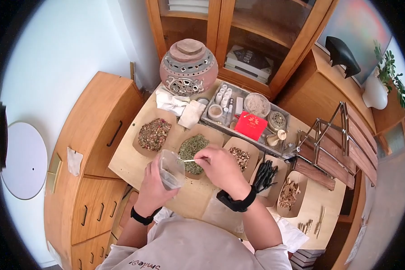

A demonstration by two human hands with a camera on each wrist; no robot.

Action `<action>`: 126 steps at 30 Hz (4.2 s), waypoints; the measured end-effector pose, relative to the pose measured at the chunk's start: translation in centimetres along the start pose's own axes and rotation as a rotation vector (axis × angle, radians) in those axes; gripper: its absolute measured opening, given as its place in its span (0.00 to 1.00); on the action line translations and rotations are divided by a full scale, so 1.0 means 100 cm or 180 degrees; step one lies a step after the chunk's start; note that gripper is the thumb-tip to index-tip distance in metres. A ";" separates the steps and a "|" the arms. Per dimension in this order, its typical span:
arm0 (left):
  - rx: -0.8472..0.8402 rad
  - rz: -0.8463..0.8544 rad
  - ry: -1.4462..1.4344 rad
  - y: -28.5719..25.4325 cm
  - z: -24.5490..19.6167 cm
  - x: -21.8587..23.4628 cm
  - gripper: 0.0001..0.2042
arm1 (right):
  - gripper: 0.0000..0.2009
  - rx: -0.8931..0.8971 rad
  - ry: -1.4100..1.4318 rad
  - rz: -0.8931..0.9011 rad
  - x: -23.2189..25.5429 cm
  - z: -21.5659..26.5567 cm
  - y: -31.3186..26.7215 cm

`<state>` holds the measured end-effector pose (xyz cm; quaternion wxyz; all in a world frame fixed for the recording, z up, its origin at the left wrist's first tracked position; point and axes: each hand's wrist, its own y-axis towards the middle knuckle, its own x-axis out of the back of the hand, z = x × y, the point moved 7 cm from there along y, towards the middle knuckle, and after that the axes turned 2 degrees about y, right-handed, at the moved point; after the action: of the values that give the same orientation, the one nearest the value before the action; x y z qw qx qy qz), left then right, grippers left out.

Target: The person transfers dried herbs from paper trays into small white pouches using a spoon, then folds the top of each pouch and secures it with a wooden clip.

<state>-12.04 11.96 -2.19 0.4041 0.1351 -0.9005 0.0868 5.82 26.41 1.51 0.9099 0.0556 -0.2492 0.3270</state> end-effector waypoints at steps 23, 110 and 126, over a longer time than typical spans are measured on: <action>0.0022 0.0004 0.0069 0.000 0.000 0.001 0.59 | 0.03 0.0324 -0.1786 -0.0791 0.021 -0.048 0.028; -0.0284 -0.0098 -0.0090 -0.006 0.008 -0.002 0.57 | 0.06 0.0300 -0.1593 0.0083 0.008 -0.054 0.056; -0.0104 -0.0013 -0.0212 -0.004 0.005 -0.003 0.59 | 0.09 -0.0355 -0.0309 0.0368 0.030 -0.064 0.041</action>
<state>-12.07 11.48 -2.71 0.3762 0.1331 -0.9145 0.0667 7.88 32.99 -2.85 0.8780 0.0062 -0.3137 0.3615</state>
